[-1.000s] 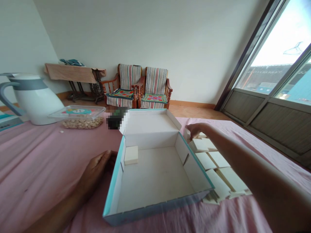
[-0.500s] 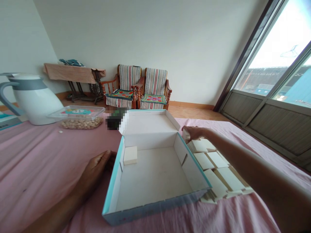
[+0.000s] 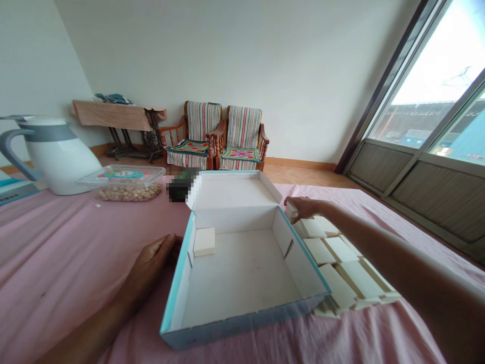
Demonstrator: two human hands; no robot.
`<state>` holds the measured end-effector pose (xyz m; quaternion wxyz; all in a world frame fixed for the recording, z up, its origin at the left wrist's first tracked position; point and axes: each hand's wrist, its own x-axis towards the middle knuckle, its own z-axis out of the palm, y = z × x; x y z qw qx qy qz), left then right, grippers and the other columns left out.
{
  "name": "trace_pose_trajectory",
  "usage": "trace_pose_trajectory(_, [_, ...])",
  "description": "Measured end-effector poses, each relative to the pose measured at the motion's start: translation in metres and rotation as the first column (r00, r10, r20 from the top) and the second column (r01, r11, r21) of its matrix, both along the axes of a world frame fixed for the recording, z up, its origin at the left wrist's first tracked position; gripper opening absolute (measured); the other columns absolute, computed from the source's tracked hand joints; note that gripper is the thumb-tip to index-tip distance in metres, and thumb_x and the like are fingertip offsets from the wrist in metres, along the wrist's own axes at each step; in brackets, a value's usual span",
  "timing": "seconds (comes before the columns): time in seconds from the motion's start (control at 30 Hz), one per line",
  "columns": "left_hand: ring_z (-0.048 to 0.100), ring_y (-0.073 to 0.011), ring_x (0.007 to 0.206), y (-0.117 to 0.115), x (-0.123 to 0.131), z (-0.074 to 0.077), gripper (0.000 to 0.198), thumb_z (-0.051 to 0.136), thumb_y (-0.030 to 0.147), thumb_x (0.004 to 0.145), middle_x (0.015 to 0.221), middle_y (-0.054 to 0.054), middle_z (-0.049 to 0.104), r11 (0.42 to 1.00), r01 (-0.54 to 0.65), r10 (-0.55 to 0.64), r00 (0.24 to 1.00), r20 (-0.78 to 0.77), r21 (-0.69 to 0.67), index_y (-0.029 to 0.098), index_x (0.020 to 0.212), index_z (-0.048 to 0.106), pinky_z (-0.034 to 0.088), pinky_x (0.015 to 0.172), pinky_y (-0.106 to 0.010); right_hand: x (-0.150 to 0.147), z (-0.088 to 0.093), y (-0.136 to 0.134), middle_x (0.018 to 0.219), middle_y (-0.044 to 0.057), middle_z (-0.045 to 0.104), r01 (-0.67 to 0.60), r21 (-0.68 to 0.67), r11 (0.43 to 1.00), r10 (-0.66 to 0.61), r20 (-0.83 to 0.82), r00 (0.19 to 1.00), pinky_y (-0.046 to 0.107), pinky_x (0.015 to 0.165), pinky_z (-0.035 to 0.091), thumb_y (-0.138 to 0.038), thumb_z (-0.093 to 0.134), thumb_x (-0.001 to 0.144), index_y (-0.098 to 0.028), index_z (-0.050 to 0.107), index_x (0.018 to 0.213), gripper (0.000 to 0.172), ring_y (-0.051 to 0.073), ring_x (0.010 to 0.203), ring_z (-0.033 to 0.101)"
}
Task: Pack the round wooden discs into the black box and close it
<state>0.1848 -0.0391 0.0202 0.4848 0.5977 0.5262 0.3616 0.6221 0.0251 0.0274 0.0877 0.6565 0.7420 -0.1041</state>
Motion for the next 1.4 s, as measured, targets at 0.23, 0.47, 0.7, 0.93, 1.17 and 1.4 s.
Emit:
trace_pose_trajectory(0.23, [0.057, -0.0164, 0.065, 0.005, -0.004, -0.006, 0.05, 0.041, 0.058, 0.083, 0.071, -0.001, 0.067, 0.999, 0.041, -0.041, 0.999, -0.009, 0.016, 0.014, 0.089, 0.062, 0.044, 0.058, -0.025, -0.002, 0.003, -0.001, 0.109, 0.011, 0.063, 0.003, -0.02, 1.0, -0.003, -0.008, 1.0, 0.034, 0.077, 0.043, -0.042, 0.075, 0.056, -0.021, 0.043, 0.124, 0.078, 0.028, 0.099, 0.058])
trace_pose_trajectory(0.47, [0.054, -0.014, 0.063, 0.0, 0.001, -0.003, 0.048, 0.036, 0.055, 0.087, 0.065, 0.001, 0.061, 0.998, 0.045, -0.046, 0.999, 0.015, 0.036, 0.013, 0.085, 0.059, 0.042, 0.059, -0.024, -0.003, 0.003, -0.003, 0.107, 0.009, 0.062, -0.032, 0.009, 0.999, 0.032, -0.008, 0.999, 0.035, 0.078, 0.042, -0.039, 0.073, 0.056, -0.022, 0.049, 0.111, 0.062, 0.028, 0.096, 0.058])
trace_pose_trajectory(0.7, [0.052, -0.0124, 0.061, -0.001, 0.001, -0.003, 0.046, 0.035, 0.053, 0.089, 0.062, 0.003, 0.058, 0.997, 0.045, -0.045, 0.999, -0.002, 0.063, 0.015, 0.074, 0.056, 0.039, 0.056, -0.022, -0.02, 0.03, -0.01, 0.098, 0.006, 0.062, -0.05, 0.118, 0.992, 0.047, 0.023, 0.999, 0.033, 0.076, 0.039, -0.034, 0.069, 0.056, -0.021, 0.051, 0.103, 0.052, 0.025, 0.09, 0.057])
trace_pose_trajectory(0.93, [0.053, -0.0138, 0.061, 0.001, 0.0, -0.007, 0.043, 0.036, 0.051, 0.088, 0.063, 0.002, 0.06, 0.996, 0.068, -0.07, 0.997, 0.035, 0.064, 0.015, 0.074, 0.056, 0.041, 0.057, -0.023, -0.052, 0.114, -0.048, 0.093, 0.01, 0.061, -0.061, 0.396, 0.916, 0.062, 0.009, 0.998, 0.029, 0.063, 0.038, -0.029, 0.063, 0.062, -0.017, 0.047, 0.103, 0.046, 0.022, 0.077, 0.055])
trace_pose_trajectory(1.17, [0.05, -0.0124, 0.056, 0.0, 0.0, -0.007, 0.037, 0.041, 0.045, 0.088, 0.058, 0.004, 0.054, 0.991, 0.057, -0.061, 0.998, 0.028, 0.119, 0.016, 0.071, 0.055, 0.037, 0.054, -0.022, -0.152, 0.12, -0.089, 0.087, 0.004, 0.059, -0.287, 0.274, 0.918, 0.303, -0.018, 0.953, 0.026, 0.06, 0.038, -0.032, 0.064, 0.062, -0.02, 0.045, 0.102, 0.046, 0.018, 0.075, 0.055])
trace_pose_trajectory(1.4, [0.051, -0.0117, 0.055, 0.001, -0.004, -0.011, 0.036, 0.04, 0.044, 0.088, 0.059, 0.004, 0.054, 0.984, 0.102, -0.106, 0.994, 0.016, 0.146, 0.016, 0.068, 0.052, 0.037, 0.053, -0.022, -0.207, 0.041, -0.079, 0.099, 0.013, 0.06, -0.355, 0.128, 0.926, 0.342, 0.115, 0.933, 0.035, 0.072, 0.043, -0.029, 0.062, 0.06, -0.016, 0.045, 0.1, 0.046, 0.027, 0.086, 0.059])
